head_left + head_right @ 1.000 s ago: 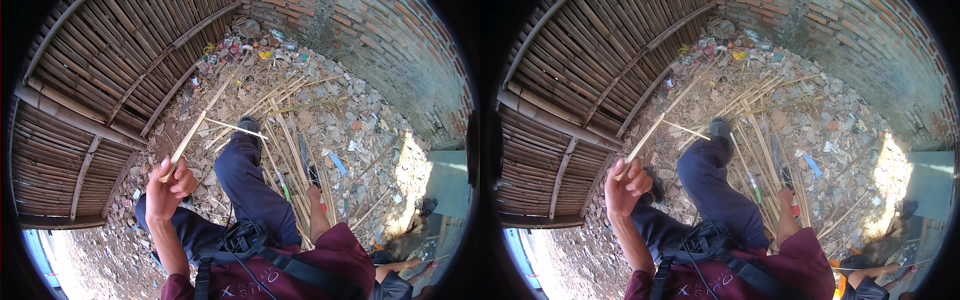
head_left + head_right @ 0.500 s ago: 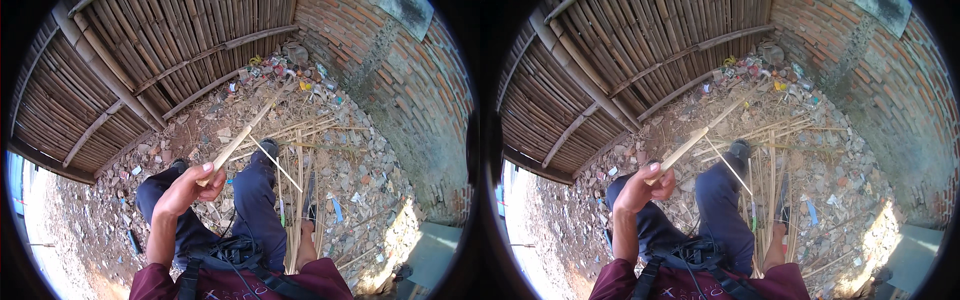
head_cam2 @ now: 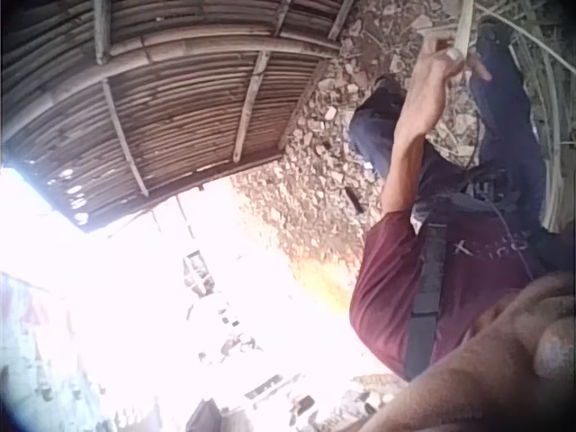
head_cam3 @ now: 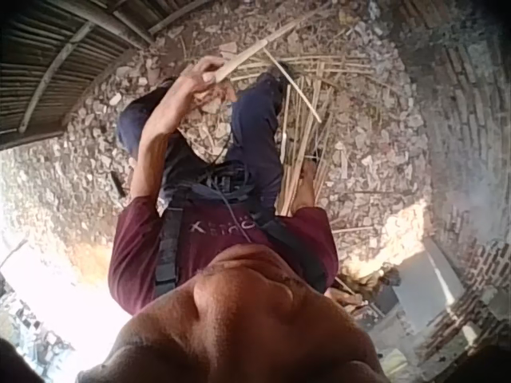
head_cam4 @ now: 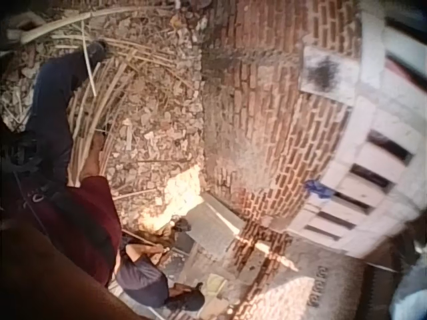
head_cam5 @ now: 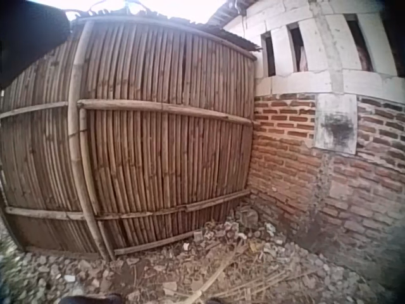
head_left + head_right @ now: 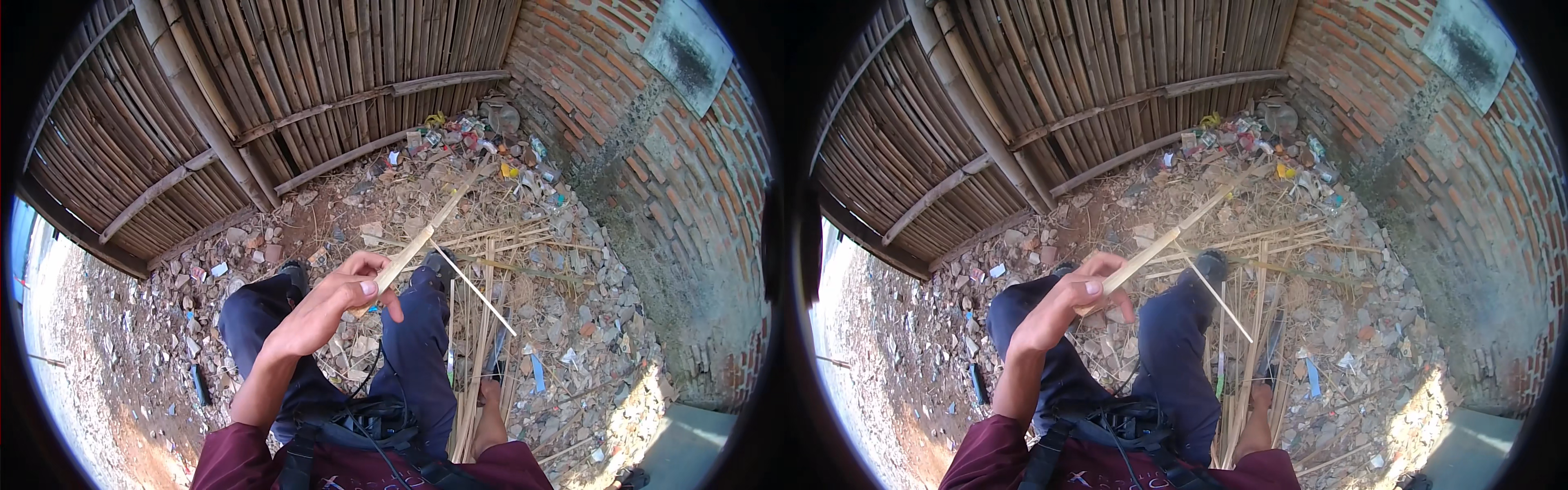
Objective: The person shaves and smooths a long bamboo strip using a small handheld blade while sitting on the ground.
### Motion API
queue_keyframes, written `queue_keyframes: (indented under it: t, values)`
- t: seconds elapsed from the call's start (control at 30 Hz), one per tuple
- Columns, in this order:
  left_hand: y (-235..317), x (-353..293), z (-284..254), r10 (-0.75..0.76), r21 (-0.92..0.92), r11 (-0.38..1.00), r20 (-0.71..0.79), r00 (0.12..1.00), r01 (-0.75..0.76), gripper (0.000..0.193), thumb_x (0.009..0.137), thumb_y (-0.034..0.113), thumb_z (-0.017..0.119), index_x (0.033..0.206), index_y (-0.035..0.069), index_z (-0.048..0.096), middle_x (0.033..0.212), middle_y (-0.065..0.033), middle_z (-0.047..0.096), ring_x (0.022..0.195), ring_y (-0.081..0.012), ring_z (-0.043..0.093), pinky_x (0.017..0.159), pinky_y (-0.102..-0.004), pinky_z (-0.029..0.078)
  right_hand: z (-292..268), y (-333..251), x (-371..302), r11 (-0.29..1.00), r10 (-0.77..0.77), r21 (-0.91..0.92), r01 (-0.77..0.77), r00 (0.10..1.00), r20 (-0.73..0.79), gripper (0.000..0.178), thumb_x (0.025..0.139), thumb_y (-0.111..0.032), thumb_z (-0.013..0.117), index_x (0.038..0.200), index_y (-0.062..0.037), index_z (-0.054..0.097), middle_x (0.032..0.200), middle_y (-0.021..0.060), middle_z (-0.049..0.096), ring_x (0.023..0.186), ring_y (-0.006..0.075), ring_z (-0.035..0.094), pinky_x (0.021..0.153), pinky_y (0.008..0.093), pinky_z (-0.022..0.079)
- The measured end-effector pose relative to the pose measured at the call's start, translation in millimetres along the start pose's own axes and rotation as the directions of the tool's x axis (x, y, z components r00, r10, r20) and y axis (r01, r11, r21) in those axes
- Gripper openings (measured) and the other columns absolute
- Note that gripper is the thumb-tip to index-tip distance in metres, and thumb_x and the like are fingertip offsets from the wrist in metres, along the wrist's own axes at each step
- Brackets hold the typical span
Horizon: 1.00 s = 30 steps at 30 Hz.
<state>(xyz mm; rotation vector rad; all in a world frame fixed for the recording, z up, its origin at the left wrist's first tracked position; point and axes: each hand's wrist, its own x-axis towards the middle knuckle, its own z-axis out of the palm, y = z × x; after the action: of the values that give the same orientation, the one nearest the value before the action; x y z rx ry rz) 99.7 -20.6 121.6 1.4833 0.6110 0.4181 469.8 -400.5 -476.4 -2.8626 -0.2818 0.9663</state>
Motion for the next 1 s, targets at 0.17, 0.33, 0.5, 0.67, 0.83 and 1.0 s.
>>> queue_keyframes:
  t: [0.17,0.33,0.5,0.67,0.83,1.0]
  values:
    - [-3,12,5,0.33,0.124,0.94,-0.088,0.94,-0.318,0.061,0.097,0.043,0.045,0.102,-0.006,0.082,0.139,-0.0138,0.064,0.118,-0.0268,0.056,0.11,-0.0411,0.041,-32,6,10,0.965,0.094,0.248,-0.087,0.995,-0.017,0.075,0.098,-0.064,0.053,0.113,0.0064,0.077,0.106,0.0303,0.076,0.109,0.0457,0.073,0.096,0.0504,0.055]
    - [-10,28,13,0.238,-0.165,0.954,-0.097,0.966,-0.251,0.087,0.096,0.06,0.038,0.143,-0.009,0.062,0.12,-0.0196,0.072,0.099,-0.0218,0.068,0.102,-0.0346,0.047,-83,-12,-37,0.945,-0.187,0.182,0.272,0.905,-0.381,0.067,0.098,-0.06,0.059,0.113,0.0038,0.074,0.106,0.0299,0.075,0.102,0.0431,0.074,0.087,0.0528,0.057]
    - [-27,48,3,0.502,-0.253,0.802,-0.207,0.84,-0.541,0.085,0.1,0.061,0.038,0.13,-0.013,0.066,0.136,-0.0244,0.064,0.112,-0.0242,0.066,0.103,-0.0404,0.049,-129,-8,-108,0.588,-0.199,0.798,0.136,0.98,-0.02,0.045,0.102,-0.05,0.067,0.096,-0.0062,0.064,0.063,-0.0014,0.052,0.05,0.012,0.05,0.053,0.0312,0.045]
    - [-17,45,0,0.619,-0.131,0.742,-0.243,0.747,-0.657,0.04,0.104,0.037,0.055,0.101,-0.002,0.061,0.147,-0.025,0.059,0.127,-0.0275,0.063,0.109,-0.0472,0.053,-175,-42,-208,-0.115,-0.514,0.978,-0.174,0.853,0.091,0.039,0.104,-0.049,0.068,0.108,-0.011,0.059,0.062,-0.0092,0.035,0.048,0.0034,0.035,0.048,0.0234,0.035]
    - [-21,49,-10,0.649,0.049,0.727,-0.373,0.663,-0.685,0.018,0.112,0.015,0.056,0.109,0.003,0.043,0.136,-0.0281,0.068,0.108,-0.0268,0.074,0.092,-0.0377,0.062,-262,-90,-241,0.959,-0.281,-0.158,0.237,0.696,-0.661,0.049,0.086,-0.043,0.084,0.106,-0.0011,0.07,0.075,0.0122,0.071,0.066,0.0311,0.069,0.069,0.0452,0.054]
    - [-8,37,-23,0.627,0.361,0.779,-0.429,0.65,-0.513,0.019,0.108,0.012,0.064,0.118,-0.001,0.053,0.134,-0.019,0.073,0.105,-0.024,0.074,0.087,-0.0342,0.059,-326,-91,-250,0.962,-0.199,0.014,0.272,0.738,-0.645,0.046,0.085,-0.042,0.083,0.099,-0.0001,0.07,0.083,0.0168,0.074,0.077,0.036,0.072,0.072,0.0479,0.054]
